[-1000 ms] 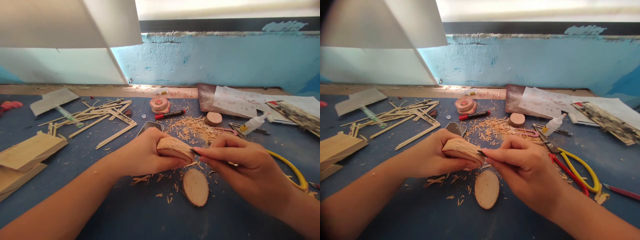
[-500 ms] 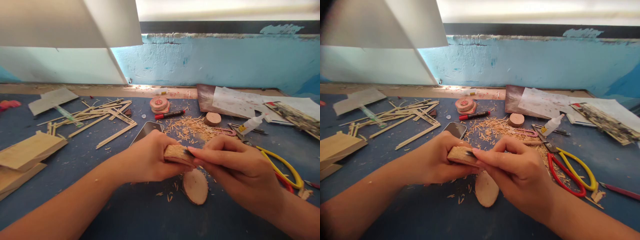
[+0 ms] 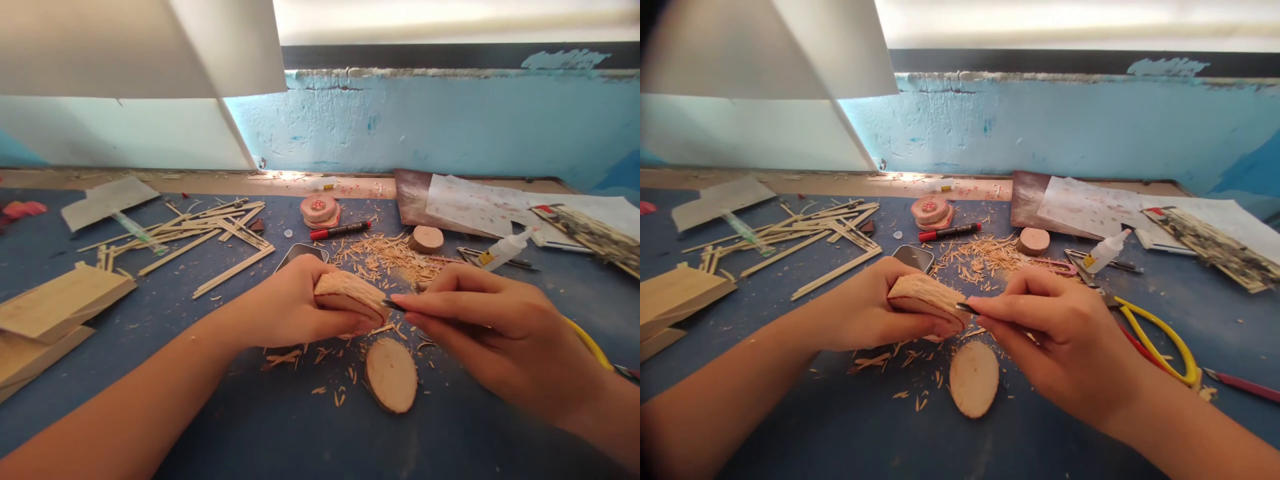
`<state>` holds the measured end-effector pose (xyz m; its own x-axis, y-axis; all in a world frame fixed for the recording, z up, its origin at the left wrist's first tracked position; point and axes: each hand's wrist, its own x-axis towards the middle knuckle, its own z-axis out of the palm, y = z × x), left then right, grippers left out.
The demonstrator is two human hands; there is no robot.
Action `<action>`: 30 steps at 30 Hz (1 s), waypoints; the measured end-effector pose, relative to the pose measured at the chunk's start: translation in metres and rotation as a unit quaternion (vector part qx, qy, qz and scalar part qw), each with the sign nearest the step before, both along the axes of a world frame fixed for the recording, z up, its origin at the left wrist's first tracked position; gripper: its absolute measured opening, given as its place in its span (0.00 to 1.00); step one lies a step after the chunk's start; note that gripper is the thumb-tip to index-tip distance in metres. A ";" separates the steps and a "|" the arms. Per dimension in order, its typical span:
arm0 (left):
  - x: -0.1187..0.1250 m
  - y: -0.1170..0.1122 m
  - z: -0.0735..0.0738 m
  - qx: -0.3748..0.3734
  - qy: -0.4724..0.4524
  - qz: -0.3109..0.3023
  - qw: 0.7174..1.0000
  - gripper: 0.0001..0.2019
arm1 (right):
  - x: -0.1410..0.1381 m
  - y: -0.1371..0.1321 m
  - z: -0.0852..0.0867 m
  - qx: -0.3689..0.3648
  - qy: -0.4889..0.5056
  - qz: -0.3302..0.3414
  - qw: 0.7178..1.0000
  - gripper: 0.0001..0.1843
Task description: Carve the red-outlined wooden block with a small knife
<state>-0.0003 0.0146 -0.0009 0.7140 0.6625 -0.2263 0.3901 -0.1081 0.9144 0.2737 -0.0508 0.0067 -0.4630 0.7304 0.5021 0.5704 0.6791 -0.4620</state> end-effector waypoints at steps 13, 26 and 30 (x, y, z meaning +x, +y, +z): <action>0.007 -0.007 0.008 -0.005 -0.004 0.014 1.000 0.14 | -0.006 -0.006 -0.013 -0.010 0.025 -0.018 0.999 0.15; 0.012 -0.015 0.012 0.021 0.004 0.002 1.000 0.12 | -0.019 -0.010 -0.020 0.015 0.080 -0.014 0.997 0.17; 0.013 -0.018 0.012 0.095 0.045 -0.018 0.994 0.20 | -0.026 -0.013 -0.014 0.035 0.089 -0.015 0.995 0.16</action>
<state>0.0126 -0.0039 0.0106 0.7201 0.6744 -0.1634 0.4624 -0.2908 0.8377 0.2474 -0.0638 -0.0077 -0.3410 0.7027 0.6244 0.5036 0.6974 -0.5098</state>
